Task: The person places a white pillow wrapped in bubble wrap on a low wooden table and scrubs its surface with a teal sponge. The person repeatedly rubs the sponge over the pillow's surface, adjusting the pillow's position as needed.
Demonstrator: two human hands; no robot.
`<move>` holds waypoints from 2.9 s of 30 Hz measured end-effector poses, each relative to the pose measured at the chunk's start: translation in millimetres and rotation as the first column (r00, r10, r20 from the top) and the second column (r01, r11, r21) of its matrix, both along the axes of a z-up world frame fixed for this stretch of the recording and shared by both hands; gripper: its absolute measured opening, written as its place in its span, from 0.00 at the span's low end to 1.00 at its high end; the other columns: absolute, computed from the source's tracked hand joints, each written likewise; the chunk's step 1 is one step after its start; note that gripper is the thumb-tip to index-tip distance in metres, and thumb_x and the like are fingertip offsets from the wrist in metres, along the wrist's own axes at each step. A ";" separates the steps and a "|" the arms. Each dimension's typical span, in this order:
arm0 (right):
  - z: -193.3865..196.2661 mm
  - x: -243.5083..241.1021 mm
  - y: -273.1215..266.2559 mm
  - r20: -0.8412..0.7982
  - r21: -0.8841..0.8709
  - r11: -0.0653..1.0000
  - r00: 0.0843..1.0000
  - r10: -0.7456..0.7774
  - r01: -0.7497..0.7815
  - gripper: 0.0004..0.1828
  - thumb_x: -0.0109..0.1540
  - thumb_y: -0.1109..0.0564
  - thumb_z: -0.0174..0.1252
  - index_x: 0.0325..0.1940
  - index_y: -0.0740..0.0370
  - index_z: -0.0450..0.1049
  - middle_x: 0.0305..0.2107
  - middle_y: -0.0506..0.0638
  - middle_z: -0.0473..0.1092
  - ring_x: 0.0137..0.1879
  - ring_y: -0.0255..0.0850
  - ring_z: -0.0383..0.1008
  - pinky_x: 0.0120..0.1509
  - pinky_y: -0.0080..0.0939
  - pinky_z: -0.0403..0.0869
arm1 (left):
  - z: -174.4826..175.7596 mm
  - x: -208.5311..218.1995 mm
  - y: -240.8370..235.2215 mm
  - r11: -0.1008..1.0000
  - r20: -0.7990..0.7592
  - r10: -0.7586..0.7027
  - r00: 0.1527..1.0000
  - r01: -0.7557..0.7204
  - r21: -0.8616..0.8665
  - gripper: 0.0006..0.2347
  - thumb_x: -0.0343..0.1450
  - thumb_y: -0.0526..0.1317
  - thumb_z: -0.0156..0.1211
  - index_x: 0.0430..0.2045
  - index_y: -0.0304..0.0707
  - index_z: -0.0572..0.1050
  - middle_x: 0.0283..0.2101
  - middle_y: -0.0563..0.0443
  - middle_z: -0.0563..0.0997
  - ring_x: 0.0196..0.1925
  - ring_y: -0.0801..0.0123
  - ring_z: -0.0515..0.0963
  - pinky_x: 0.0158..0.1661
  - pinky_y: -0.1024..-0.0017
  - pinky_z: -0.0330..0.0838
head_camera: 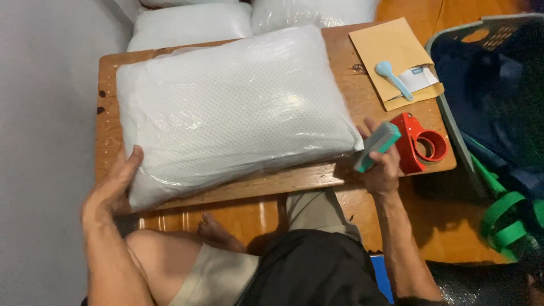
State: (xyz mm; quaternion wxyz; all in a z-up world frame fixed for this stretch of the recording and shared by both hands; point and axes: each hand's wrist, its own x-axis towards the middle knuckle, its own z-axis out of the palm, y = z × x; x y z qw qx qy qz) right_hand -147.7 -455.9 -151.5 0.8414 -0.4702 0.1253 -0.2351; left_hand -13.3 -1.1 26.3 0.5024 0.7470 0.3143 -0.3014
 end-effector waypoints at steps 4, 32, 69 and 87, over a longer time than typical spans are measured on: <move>0.9 13.2 -2.3 0.095 -0.308 0.948 0.989 0.109 -0.075 0.35 0.51 0.45 0.58 0.58 0.65 0.68 0.52 0.56 0.68 0.58 0.47 0.69 0.60 0.51 0.71 | -13.4 -4.2 17.4 0.997 0.226 -0.078 0.971 0.077 0.013 0.41 0.64 0.67 0.33 0.74 0.60 0.33 0.79 0.62 0.41 0.80 0.68 0.45 0.73 0.57 0.46; 83.7 230.9 -8.2 -0.369 -0.073 0.971 0.899 -0.237 0.226 0.20 0.54 0.40 0.53 0.42 0.53 0.73 0.32 0.45 0.67 0.42 0.37 0.69 0.47 0.37 0.71 | -44.2 52.3 -43.7 0.833 0.624 -0.195 0.757 -0.209 0.513 0.26 0.81 0.54 0.31 0.74 0.48 0.38 0.76 0.28 0.44 0.76 0.34 0.50 0.67 0.40 0.45; 116.6 262.9 -6.3 -0.544 -0.762 -0.067 0.693 -0.473 -0.644 0.28 0.61 0.53 0.40 0.55 0.34 0.80 0.45 0.62 0.67 0.57 0.67 0.60 0.51 0.63 0.61 | -64.8 4.2 -118.1 0.534 0.496 -0.827 0.264 0.090 0.841 0.39 0.65 0.73 0.47 0.70 0.58 0.61 0.74 0.39 0.56 0.76 0.36 0.49 0.55 0.14 0.39; 158.1 199.1 137.4 -0.346 -0.931 0.142 0.936 -0.062 -0.335 0.26 0.69 0.54 0.50 0.72 0.44 0.60 0.47 0.60 0.59 0.47 0.49 0.69 0.48 0.48 0.80 | -72.6 9.5 -116.8 0.563 0.516 -0.804 0.295 0.098 0.821 0.40 0.66 0.74 0.43 0.73 0.61 0.54 0.77 0.41 0.51 0.77 0.36 0.44 0.57 0.15 0.33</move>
